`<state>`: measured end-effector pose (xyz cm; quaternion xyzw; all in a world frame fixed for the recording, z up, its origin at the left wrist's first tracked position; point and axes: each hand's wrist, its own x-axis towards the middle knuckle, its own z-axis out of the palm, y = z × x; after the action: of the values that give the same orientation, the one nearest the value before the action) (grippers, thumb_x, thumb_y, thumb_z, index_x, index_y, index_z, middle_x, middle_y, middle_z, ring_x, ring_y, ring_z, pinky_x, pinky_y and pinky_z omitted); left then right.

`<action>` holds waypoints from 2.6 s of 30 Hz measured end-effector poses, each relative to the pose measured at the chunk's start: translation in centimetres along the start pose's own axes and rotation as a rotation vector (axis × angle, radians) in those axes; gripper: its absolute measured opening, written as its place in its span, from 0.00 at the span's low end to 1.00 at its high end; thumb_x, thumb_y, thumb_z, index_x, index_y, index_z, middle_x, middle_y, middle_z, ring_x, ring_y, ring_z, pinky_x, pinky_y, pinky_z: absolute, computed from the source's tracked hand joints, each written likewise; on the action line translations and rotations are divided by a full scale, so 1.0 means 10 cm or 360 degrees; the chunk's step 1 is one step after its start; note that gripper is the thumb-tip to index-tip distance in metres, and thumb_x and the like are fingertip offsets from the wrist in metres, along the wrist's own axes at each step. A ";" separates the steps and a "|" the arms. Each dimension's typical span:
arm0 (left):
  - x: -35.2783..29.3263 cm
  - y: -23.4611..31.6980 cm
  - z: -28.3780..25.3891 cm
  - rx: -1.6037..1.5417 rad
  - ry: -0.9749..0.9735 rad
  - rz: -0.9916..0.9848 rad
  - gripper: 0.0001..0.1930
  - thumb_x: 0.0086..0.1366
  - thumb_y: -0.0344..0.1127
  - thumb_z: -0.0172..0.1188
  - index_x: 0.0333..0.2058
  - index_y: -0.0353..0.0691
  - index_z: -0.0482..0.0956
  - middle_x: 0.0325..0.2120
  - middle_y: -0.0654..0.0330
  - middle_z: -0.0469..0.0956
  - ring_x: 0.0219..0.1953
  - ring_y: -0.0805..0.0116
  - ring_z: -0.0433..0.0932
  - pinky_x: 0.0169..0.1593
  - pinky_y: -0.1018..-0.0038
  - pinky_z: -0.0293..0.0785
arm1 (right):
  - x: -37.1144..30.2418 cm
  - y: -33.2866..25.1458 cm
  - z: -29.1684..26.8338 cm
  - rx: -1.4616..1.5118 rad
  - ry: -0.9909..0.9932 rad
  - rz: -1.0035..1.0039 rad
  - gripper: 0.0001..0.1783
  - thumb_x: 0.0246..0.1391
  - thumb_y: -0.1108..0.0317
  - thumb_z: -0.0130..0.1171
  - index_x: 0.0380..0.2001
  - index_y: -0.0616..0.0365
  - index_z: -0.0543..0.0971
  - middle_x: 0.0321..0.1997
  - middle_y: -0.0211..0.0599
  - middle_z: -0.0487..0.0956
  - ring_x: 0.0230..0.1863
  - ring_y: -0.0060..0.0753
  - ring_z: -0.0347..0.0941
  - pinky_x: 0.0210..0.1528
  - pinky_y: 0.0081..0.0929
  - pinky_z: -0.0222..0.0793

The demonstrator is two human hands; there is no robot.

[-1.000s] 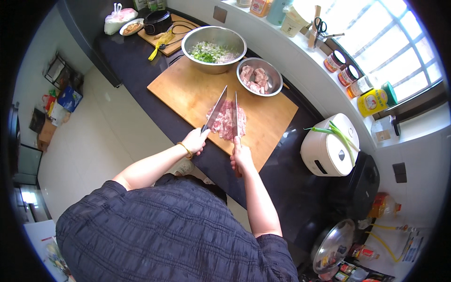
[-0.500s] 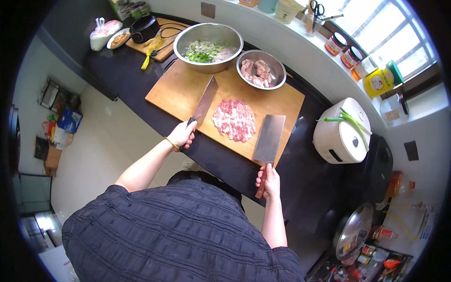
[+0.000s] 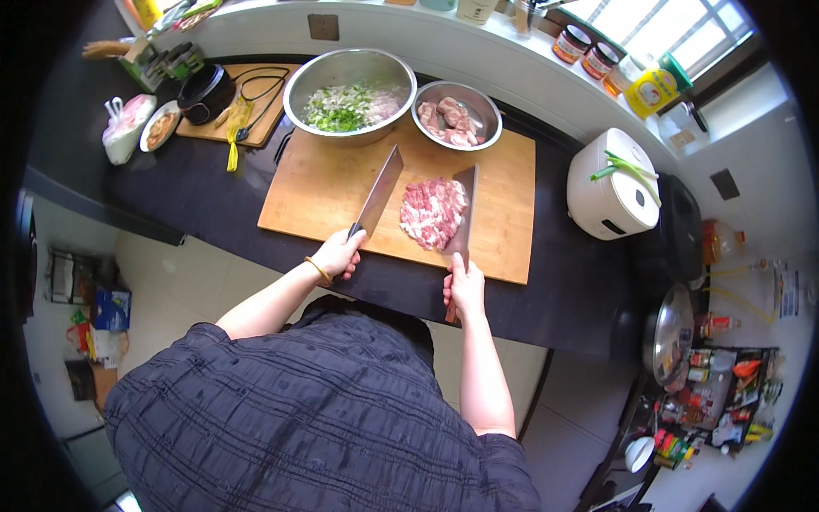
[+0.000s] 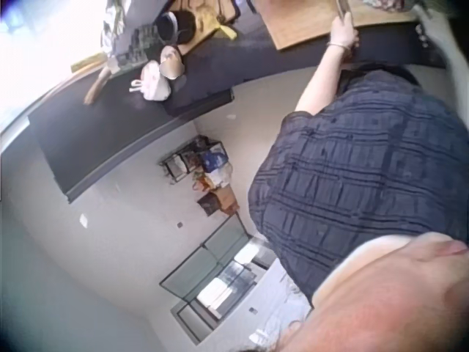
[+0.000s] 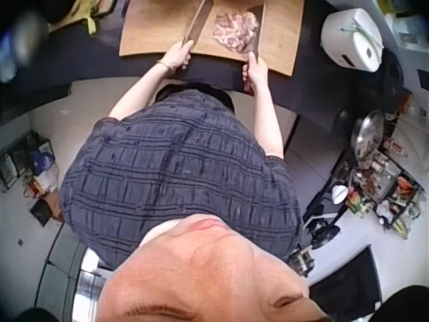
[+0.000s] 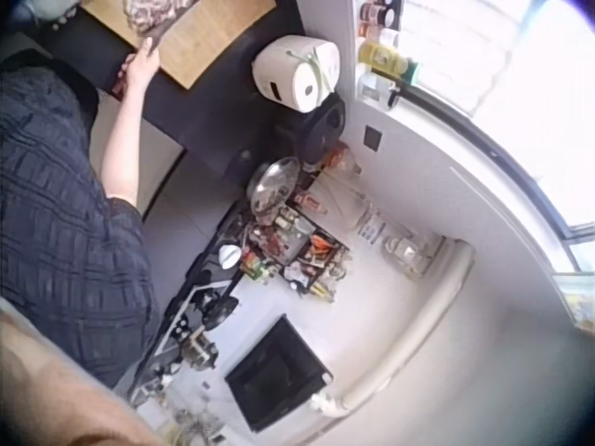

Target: The person chops a piece of raw meat into small pieces on a wooden cutting board using a large cleaver. The person uses a second knife to help gather and stabilize the meat during the process. The chopped meat remains on the board as the video ends.

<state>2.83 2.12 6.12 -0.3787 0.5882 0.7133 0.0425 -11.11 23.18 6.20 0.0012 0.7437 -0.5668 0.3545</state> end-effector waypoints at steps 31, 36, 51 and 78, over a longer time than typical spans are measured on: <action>-0.05 -0.06 0.25 -0.0126 0.0037 -0.0009 0.16 0.63 0.49 0.43 0.29 0.41 0.63 0.14 0.64 0.62 0.11 0.77 0.60 0.12 0.79 0.60 | 0.29 -0.14 -0.14 -0.1186 0.0298 -0.1093 0.22 0.56 0.51 0.46 0.28 0.63 0.71 0.12 0.38 0.69 0.11 0.33 0.68 0.15 0.31 0.63; -0.13 -0.03 0.36 -0.0132 0.0106 0.0042 0.15 0.64 0.48 0.43 0.29 0.41 0.63 0.14 0.64 0.62 0.11 0.77 0.60 0.12 0.79 0.60 | 0.58 -0.12 -0.34 -0.1388 0.0026 -0.0635 0.22 0.56 0.51 0.44 0.24 0.61 0.68 0.11 0.36 0.68 0.08 0.30 0.65 0.11 0.29 0.61; -0.09 -0.05 0.67 -0.0199 0.0317 0.0013 0.16 0.64 0.48 0.43 0.27 0.40 0.61 0.14 0.64 0.62 0.11 0.77 0.60 0.12 0.79 0.60 | 0.78 -0.12 -0.54 -0.1475 0.0068 -0.1065 0.25 0.55 0.50 0.45 0.24 0.65 0.70 0.13 0.43 0.70 0.12 0.38 0.70 0.19 0.34 0.65; -0.03 -0.12 0.75 -0.0104 0.0415 0.0014 0.16 0.64 0.48 0.42 0.30 0.39 0.63 0.15 0.63 0.63 0.11 0.77 0.61 0.12 0.79 0.61 | 0.65 -0.66 -0.55 -0.1529 -0.0321 -0.0370 0.26 0.53 0.49 0.47 0.25 0.67 0.72 0.18 0.53 0.74 0.20 0.48 0.74 0.24 0.37 0.69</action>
<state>-0.04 9.14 5.50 -0.4668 0.5668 0.6770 -0.0500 -21.55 22.82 8.92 -0.2998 0.8778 -0.1937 0.3197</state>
